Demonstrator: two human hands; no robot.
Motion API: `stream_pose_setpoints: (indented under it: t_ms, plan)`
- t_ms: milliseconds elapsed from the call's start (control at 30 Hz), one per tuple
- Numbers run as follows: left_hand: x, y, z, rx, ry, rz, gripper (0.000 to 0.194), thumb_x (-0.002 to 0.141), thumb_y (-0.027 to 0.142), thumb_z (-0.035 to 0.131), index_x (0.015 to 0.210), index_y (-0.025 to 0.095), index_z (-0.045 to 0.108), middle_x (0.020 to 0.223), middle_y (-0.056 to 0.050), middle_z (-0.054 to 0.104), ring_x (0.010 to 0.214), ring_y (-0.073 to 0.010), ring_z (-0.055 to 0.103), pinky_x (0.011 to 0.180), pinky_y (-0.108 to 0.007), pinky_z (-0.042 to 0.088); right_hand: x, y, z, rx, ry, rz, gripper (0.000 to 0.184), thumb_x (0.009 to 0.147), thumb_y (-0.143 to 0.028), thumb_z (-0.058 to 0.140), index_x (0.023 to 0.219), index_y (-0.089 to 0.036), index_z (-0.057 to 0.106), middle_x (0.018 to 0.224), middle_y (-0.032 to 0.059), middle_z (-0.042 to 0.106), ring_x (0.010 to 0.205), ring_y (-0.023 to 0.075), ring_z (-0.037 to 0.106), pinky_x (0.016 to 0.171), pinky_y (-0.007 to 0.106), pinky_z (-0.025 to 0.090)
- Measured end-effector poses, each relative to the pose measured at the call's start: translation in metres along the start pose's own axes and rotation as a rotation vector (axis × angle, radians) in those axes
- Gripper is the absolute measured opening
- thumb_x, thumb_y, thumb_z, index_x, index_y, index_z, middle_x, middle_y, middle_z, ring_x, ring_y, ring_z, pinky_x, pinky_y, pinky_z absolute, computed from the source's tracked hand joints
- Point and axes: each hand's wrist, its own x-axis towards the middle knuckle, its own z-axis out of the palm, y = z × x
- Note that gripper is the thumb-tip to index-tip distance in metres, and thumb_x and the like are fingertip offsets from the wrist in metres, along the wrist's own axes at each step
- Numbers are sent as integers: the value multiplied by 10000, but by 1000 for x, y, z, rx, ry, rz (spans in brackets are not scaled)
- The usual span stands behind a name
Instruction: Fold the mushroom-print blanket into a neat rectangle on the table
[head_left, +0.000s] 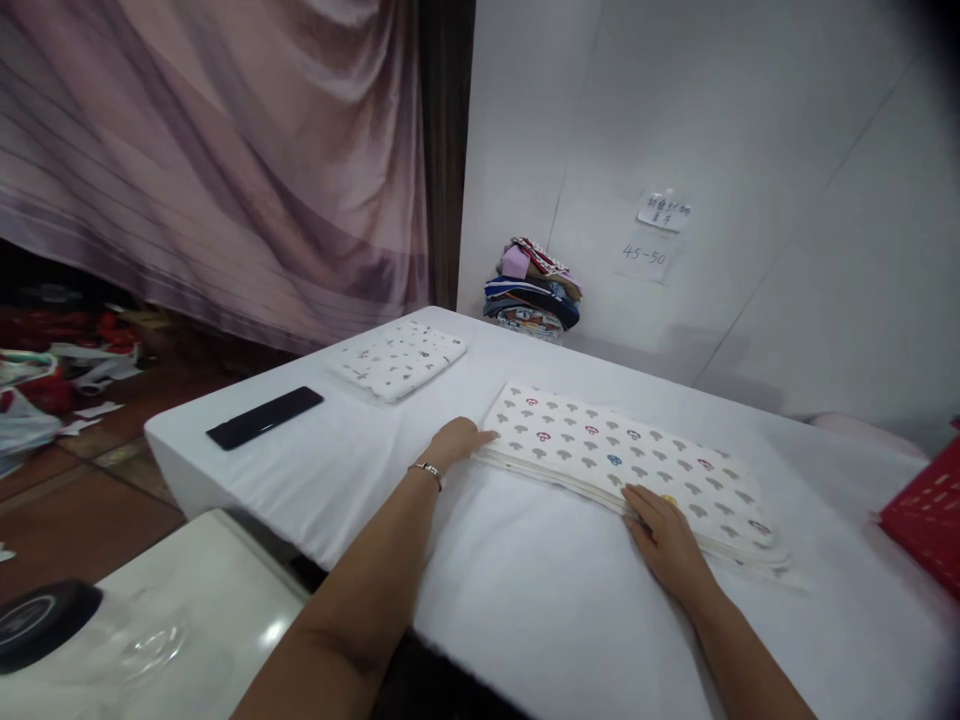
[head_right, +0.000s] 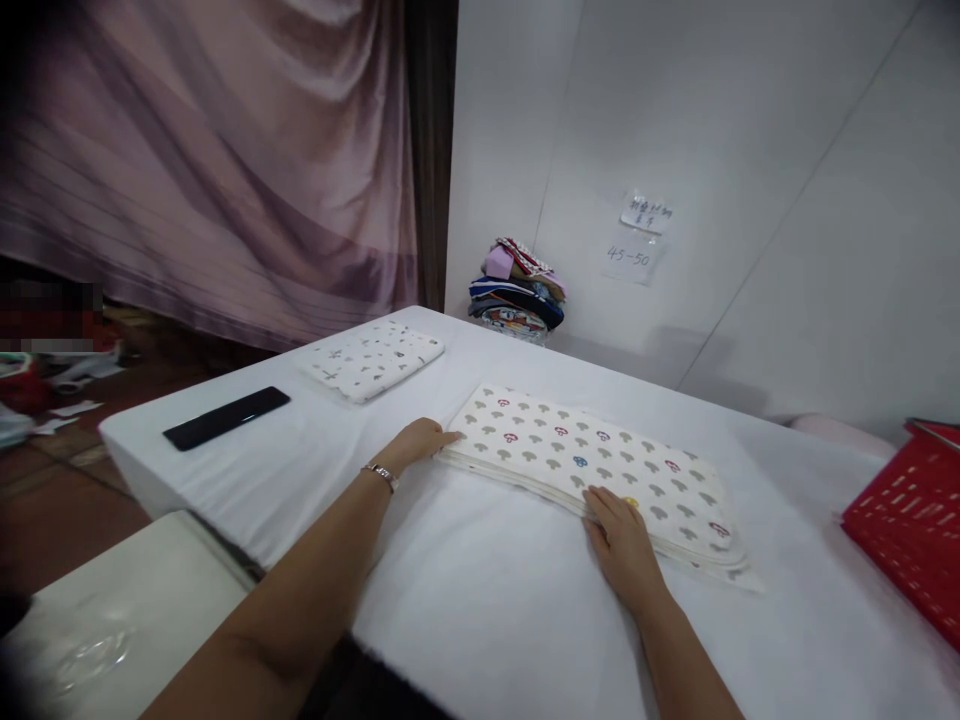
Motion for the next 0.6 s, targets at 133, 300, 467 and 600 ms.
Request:
stream_pose_setpoints:
  t_ms: [133, 300, 467, 600]
  plan:
    - [2, -2, 2, 17, -5, -15, 369, 722, 510, 552, 609, 160, 574, 694, -68, 649, 627, -168, 576, 544, -249, 362, 0, 1, 0, 4, 13, -19, 414, 898, -358, 398, 1258, -209, 537, 1290, 96, 547, 1206, 252, 480, 1014, 481, 347]
    - [7, -10, 4, 56, 13, -72, 334, 722, 477, 561, 692, 147, 607, 789, -107, 667, 714, -204, 605, 588, -262, 390, -1, 5, 2, -7, 7, -10, 415, 897, -349, 398, 1261, -199, 531, 1272, 89, 564, 1205, 246, 481, 1026, 476, 331]
    - [8, -13, 5, 85, 28, -65, 380, 735, 508, 554, 769, 135, 625, 871, -130, 669, 807, -225, 619, 632, -261, 401, 0, 5, 2, 11, -35, 12, 415, 899, -337, 385, 1262, -201, 535, 1299, 74, 545, 1239, 238, 451, 1046, 471, 312]
    - [-2, -10, -1, 93, 53, -24, 390, 779, 519, 501, 779, 149, 625, 899, -115, 675, 825, -218, 623, 619, -256, 393, 5, -3, -3, 41, -43, 24, 418, 890, -326, 384, 1258, -213, 545, 1289, 75, 554, 1229, 246, 465, 1040, 485, 323]
